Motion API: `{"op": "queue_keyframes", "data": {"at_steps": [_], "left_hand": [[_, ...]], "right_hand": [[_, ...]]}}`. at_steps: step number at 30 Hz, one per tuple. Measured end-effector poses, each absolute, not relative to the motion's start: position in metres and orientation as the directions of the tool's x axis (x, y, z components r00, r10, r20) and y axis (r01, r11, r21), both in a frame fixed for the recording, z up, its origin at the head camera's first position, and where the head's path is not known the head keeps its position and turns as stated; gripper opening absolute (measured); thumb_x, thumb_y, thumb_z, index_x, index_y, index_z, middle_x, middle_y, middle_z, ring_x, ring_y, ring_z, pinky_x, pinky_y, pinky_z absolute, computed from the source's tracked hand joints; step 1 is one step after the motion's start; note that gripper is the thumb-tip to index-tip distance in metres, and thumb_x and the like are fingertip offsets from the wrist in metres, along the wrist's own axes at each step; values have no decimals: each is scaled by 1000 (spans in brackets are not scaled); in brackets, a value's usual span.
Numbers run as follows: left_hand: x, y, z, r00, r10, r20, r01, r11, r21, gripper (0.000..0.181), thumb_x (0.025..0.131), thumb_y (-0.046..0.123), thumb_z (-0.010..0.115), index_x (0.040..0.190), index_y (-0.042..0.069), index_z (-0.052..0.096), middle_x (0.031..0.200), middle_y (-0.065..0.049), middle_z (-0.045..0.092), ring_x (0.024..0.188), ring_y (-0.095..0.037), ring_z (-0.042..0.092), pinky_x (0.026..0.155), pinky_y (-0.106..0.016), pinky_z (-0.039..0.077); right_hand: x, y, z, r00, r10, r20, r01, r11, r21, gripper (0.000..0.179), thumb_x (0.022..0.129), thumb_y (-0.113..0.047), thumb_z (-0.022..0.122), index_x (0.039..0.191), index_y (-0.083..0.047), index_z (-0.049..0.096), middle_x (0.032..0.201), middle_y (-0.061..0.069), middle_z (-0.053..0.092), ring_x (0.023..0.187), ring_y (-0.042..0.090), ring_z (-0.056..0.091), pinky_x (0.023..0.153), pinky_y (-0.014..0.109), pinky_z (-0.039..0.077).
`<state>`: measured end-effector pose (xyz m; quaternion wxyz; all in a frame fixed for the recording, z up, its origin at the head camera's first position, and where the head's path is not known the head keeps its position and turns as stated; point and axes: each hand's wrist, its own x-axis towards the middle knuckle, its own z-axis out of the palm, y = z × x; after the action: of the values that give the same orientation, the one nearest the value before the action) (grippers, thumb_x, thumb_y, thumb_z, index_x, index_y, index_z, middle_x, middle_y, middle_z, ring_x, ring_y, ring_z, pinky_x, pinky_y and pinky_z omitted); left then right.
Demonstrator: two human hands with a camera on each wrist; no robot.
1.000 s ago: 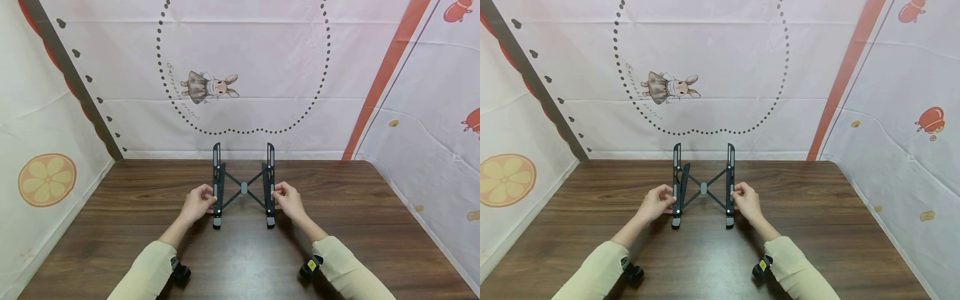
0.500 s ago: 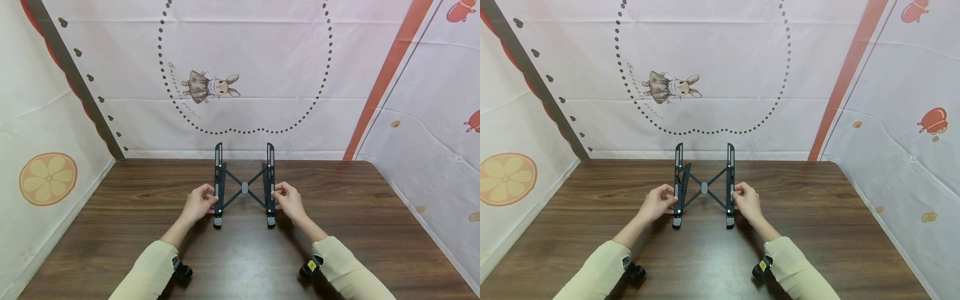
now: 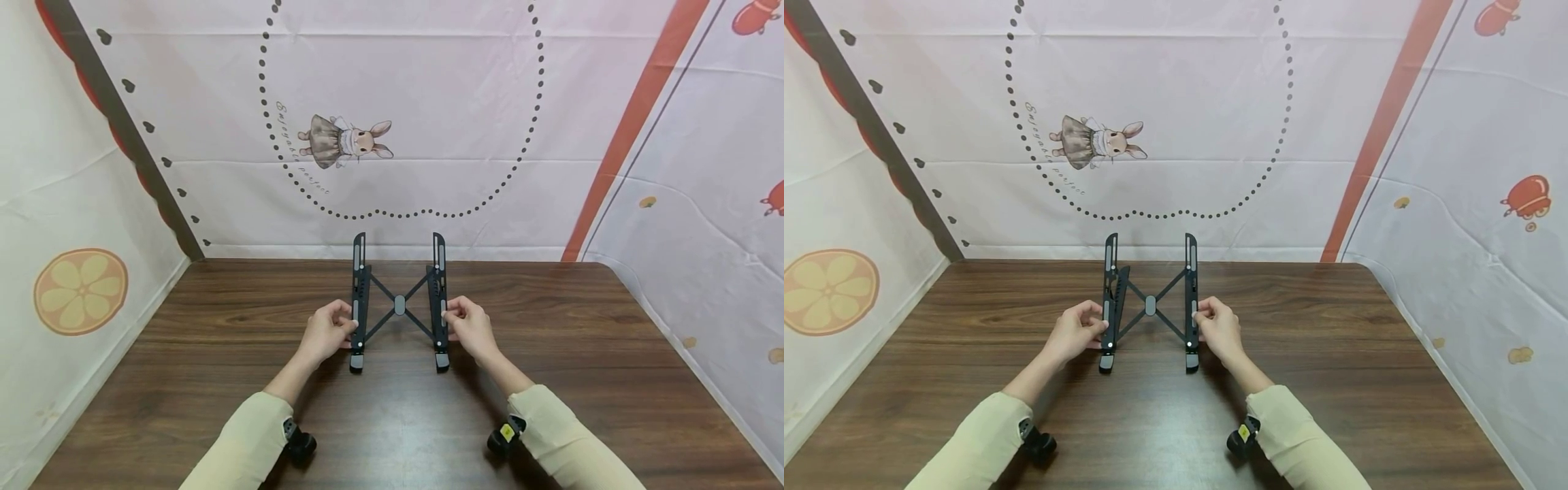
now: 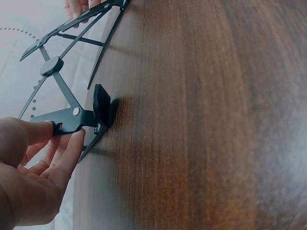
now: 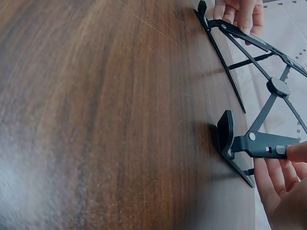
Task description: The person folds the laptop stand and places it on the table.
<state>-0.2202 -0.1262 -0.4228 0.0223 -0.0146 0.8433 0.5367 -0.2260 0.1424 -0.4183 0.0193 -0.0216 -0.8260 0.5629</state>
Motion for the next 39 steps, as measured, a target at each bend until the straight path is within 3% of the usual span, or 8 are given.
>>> {"op": "queue_keyframes", "data": {"at_steps": [16,39], "left_hand": [[-220,-121,-423,-999,-12,-35,-37,383,923,20,84,0,63,103,1,59,81,-15,68,60,-15,63,54,-30,55],[-220,-109,-423,-1000,1,-18,-16,415,910,18,85,4,63,103,2,59,80,-11,67,57,-17,62,53,-30,54]], "right_hand": [[-227,139,-417,-998,61,0,20,341,-940,12,89,-8,58,98,-3,62,82,7,58,64,17,63,63,38,55],[-228,126,-419,-999,49,12,4,326,-945,14,88,-7,59,99,-2,63,82,8,59,63,16,63,62,38,55]]}}
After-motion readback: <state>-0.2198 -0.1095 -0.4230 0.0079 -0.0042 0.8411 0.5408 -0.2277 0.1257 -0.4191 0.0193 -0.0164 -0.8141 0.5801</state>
